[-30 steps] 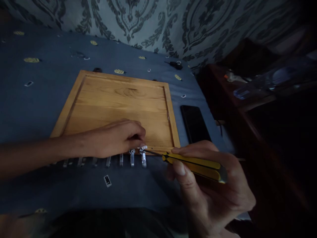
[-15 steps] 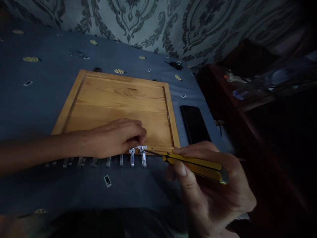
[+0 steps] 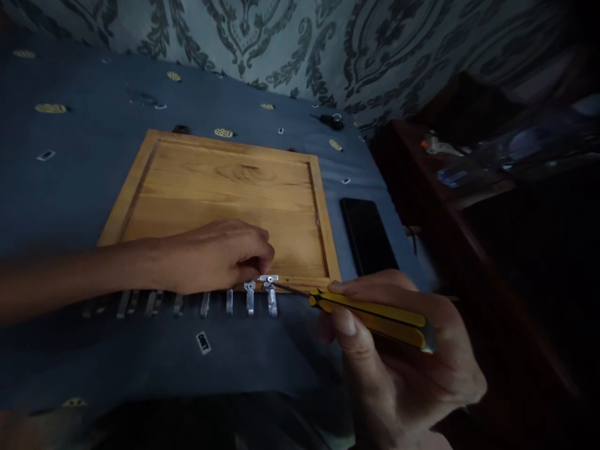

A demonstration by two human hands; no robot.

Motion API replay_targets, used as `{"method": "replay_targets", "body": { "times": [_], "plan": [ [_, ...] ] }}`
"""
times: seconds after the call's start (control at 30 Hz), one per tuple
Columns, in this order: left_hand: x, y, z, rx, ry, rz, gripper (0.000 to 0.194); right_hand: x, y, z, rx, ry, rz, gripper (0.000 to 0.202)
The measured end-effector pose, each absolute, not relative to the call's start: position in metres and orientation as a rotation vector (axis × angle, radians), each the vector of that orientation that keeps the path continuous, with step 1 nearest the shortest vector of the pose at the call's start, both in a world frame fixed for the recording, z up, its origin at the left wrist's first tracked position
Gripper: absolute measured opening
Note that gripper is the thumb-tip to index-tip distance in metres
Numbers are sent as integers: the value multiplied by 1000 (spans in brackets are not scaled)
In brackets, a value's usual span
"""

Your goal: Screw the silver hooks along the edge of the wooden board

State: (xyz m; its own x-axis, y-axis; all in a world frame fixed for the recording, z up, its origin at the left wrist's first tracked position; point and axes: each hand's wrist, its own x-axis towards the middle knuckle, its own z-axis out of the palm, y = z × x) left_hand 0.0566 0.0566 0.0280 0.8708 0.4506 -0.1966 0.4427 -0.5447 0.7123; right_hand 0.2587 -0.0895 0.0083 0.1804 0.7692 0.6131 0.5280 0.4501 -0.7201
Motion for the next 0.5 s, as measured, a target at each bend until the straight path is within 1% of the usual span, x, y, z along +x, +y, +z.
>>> {"method": "replay_targets", "body": {
  "times": [0.1, 0.23, 0.5],
  "plan": [
    [57, 60, 25, 2200, 646, 37, 18, 259, -89, 8, -1200, -1495, 252, 22],
    [56, 62, 22, 2204, 654, 40, 12, 258, -87, 9, -1155, -1486, 249, 25],
    [53, 57, 25, 2218, 686, -7, 21, 252, -87, 11, -1149, -1484, 208, 24]
  ]
}}
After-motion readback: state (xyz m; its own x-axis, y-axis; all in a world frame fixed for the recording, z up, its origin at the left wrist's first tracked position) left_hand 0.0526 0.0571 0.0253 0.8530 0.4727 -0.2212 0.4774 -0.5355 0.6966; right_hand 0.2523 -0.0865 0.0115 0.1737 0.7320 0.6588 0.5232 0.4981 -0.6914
